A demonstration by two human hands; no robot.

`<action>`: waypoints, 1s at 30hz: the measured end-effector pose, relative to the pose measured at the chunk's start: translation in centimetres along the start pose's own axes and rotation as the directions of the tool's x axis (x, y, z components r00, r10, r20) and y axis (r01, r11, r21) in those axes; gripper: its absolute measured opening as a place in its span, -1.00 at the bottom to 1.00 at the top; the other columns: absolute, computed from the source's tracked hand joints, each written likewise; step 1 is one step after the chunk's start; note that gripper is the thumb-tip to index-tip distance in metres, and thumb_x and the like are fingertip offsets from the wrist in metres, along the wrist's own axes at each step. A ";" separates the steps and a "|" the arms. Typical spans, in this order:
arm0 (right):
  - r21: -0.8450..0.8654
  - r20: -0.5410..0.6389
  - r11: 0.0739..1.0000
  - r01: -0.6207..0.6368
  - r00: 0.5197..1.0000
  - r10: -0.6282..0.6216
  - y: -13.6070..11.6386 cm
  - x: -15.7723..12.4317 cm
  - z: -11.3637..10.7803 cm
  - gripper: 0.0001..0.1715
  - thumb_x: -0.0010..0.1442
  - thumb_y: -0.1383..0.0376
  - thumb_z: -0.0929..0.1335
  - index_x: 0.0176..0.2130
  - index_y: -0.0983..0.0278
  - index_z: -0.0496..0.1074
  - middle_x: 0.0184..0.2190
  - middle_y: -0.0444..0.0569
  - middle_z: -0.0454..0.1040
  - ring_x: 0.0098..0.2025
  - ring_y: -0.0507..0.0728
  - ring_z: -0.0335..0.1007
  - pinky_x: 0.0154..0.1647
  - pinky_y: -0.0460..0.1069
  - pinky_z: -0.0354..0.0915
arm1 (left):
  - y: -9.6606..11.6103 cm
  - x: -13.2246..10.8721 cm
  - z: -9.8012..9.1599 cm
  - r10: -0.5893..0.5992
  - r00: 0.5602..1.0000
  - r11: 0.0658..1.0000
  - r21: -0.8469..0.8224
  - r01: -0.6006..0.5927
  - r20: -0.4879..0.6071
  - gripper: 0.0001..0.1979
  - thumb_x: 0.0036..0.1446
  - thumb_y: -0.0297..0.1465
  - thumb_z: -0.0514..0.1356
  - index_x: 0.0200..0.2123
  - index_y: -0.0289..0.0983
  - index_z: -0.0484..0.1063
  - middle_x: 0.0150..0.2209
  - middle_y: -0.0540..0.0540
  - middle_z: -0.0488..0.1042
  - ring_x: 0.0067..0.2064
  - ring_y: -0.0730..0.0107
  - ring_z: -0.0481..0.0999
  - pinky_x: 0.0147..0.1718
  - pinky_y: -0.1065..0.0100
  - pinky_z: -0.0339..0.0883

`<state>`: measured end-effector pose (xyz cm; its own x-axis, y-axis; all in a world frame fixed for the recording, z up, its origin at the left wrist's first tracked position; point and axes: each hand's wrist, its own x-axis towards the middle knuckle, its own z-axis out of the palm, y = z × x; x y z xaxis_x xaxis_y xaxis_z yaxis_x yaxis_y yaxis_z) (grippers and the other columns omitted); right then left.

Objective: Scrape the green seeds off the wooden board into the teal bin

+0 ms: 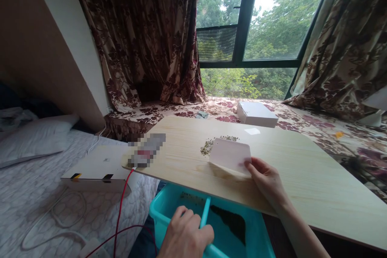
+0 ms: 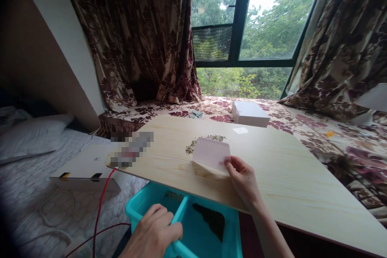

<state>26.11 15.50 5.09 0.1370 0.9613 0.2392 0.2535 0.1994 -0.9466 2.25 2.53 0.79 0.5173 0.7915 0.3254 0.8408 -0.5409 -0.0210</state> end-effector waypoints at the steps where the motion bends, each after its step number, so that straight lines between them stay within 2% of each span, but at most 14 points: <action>1: 0.010 -0.009 1.000 -0.002 1.000 0.002 0.0 0.0 -0.1 -0.71 -0.07 0.13 0.38 -0.38 0.26 0.55 -0.40 0.02 0.63 -0.29 0.23 0.55 -0.25 0.03 0.41 | -0.1 0.0 -0.2 0.015 1.000 1.000 -0.016 -0.015 -0.022 -0.86 0.06 -0.32 0.27 -0.46 -0.13 0.33 -0.54 0.03 0.27 -0.45 0.31 0.27 -0.33 0.32 0.09; 4: 0.004 -0.102 1.000 0.002 0.995 -0.001 0.2 0.1 -0.5 -0.69 -0.06 0.13 0.38 -0.33 0.27 0.55 -0.35 0.04 0.63 -0.27 0.23 0.55 -0.21 0.04 0.40 | -0.2 0.1 -0.4 0.046 0.997 0.998 -0.045 -0.049 -0.067 -0.89 0.08 -0.37 0.23 -0.44 -0.13 0.33 -0.53 0.05 0.26 -0.45 0.34 0.25 -0.31 0.34 0.08; 6: -0.033 -0.128 0.999 0.005 0.992 -0.009 0.2 0.0 -0.7 -0.70 -0.07 0.14 0.38 -0.34 0.26 0.55 -0.34 0.03 0.63 -0.27 0.23 0.54 -0.20 0.04 0.40 | -0.1 0.2 -0.1 0.035 0.996 0.997 -0.060 -0.040 -0.084 -0.83 0.09 -0.24 0.23 -0.46 -0.14 0.32 -0.54 0.05 0.27 -0.45 0.34 0.25 -0.31 0.33 0.08; 9: -0.086 -0.073 0.996 0.017 0.997 -0.023 0.0 -0.2 -0.5 -0.74 -0.08 0.14 0.37 -0.41 0.24 0.54 -0.40 0.00 0.63 -0.31 0.22 0.54 -0.24 0.03 0.40 | 0.3 0.3 0.8 -0.013 0.992 0.998 -0.069 0.005 -0.123 -0.56 -0.02 0.10 0.20 -0.54 -0.16 0.31 -0.57 0.03 0.26 -0.47 0.30 0.23 -0.33 0.29 0.07; 12: -0.096 0.001 0.995 0.026 1.000 -0.026 -0.4 -0.7 0.3 -0.75 -0.07 0.13 0.36 -0.45 0.24 0.53 -0.45 -0.02 0.62 -0.36 0.20 0.53 -0.31 0.00 0.40 | 0.5 0.5 1.1 -0.038 0.993 0.998 -0.053 0.032 -0.112 -0.45 -0.16 0.22 0.21 -0.58 -0.17 0.31 -0.60 0.02 0.27 -0.48 0.29 0.23 -0.33 0.26 0.07; 18: -0.035 0.103 0.999 0.024 0.994 -0.021 -1.0 -2.1 1.8 -0.78 -0.08 0.15 0.37 -0.45 0.24 0.52 -0.48 -0.02 0.60 -0.39 0.17 0.53 -0.39 -0.05 0.41 | 0.3 1.1 -0.8 0.009 0.997 0.997 -0.080 -0.003 0.072 -0.51 0.02 0.15 0.15 -0.50 -0.17 0.37 -0.56 0.00 0.35 -0.46 0.28 0.31 -0.29 0.24 0.14; 24: -0.003 0.243 0.998 0.065 0.968 -0.062 -1.6 -4.6 2.5 -0.79 0.01 0.17 0.37 -0.41 0.25 0.53 -0.46 -0.04 0.60 -0.40 0.14 0.52 -0.44 -0.10 0.40 | 0.7 1.8 -2.5 -0.062 0.959 0.990 -0.107 0.095 0.275 -0.59 -0.08 0.04 0.32 -0.45 -0.16 0.40 -0.47 -0.03 0.43 -0.36 0.21 0.40 -0.24 0.21 0.20; 27: 0.014 0.307 0.996 0.091 0.947 -0.091 -1.9 -5.6 2.5 -0.81 0.02 0.18 0.39 -0.41 0.24 0.53 -0.48 -0.05 0.59 -0.44 0.12 0.51 -0.46 -0.11 0.41 | 0.6 1.6 -2.3 -0.065 0.961 0.989 -0.110 0.097 0.267 -0.57 -0.13 0.07 0.34 -0.44 -0.16 0.41 -0.48 -0.03 0.43 -0.36 0.20 0.40 -0.26 0.22 0.20; 30: 0.009 0.254 0.993 0.116 0.960 -0.114 -1.9 -4.8 1.7 -0.83 -0.03 0.17 0.42 -0.44 0.24 0.53 -0.50 -0.04 0.59 -0.45 0.13 0.51 -0.43 -0.08 0.42 | 0.2 0.9 -1.4 -0.068 0.983 0.987 -0.129 0.091 0.168 -0.55 -0.15 0.11 0.31 -0.47 -0.15 0.41 -0.52 -0.01 0.39 -0.39 0.22 0.38 -0.30 0.24 0.17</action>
<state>23.30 10.78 5.39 -0.1410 0.9487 0.2830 0.2591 0.3113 -0.9143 2.62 2.71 2.44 0.4780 0.8632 0.1624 0.8566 -0.4990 0.1310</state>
